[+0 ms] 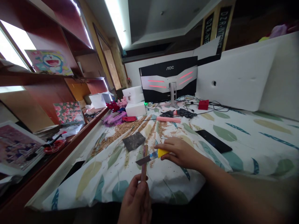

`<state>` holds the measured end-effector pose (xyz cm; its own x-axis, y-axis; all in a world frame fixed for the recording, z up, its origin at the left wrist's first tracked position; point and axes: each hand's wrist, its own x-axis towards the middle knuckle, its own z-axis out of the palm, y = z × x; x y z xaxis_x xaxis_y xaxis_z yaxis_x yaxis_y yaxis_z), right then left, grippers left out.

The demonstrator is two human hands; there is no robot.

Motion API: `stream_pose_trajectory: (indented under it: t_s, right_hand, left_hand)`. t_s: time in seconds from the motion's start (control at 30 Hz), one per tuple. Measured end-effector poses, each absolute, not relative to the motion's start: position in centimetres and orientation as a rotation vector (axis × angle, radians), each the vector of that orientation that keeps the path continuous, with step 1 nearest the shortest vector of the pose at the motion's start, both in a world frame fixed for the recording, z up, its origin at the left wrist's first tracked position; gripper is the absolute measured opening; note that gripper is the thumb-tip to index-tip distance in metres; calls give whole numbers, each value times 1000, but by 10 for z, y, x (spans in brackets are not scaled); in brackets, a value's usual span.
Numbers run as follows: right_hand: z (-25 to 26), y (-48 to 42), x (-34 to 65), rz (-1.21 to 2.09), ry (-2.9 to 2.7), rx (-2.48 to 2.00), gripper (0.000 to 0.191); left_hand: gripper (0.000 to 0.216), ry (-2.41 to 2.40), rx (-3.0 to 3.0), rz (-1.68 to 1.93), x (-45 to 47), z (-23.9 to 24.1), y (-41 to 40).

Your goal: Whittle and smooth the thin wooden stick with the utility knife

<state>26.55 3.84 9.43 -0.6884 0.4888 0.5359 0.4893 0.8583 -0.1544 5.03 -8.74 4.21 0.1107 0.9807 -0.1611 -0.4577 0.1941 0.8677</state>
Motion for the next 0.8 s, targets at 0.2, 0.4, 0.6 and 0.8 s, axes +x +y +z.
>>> stream_pose_trajectory:
  t_s: [0.2,0.4,0.6,0.8]
  right_hand:
    - [82,76,292,-74,-2191,-967,44]
    - [92,105,362,39,-1584,-1368,53]
    - [105,52,297,254,-2049,-932,36]
    - [102,11,249,376,-2368,-718,37]
  left_hand:
    - [38,807,675,1209,50,41,-93]
    - [38,756,658,1261,50,37,-96]
    - [31,861,794,1249,50,38,-85]
    - [34,858,848,1247,48,36,-87]
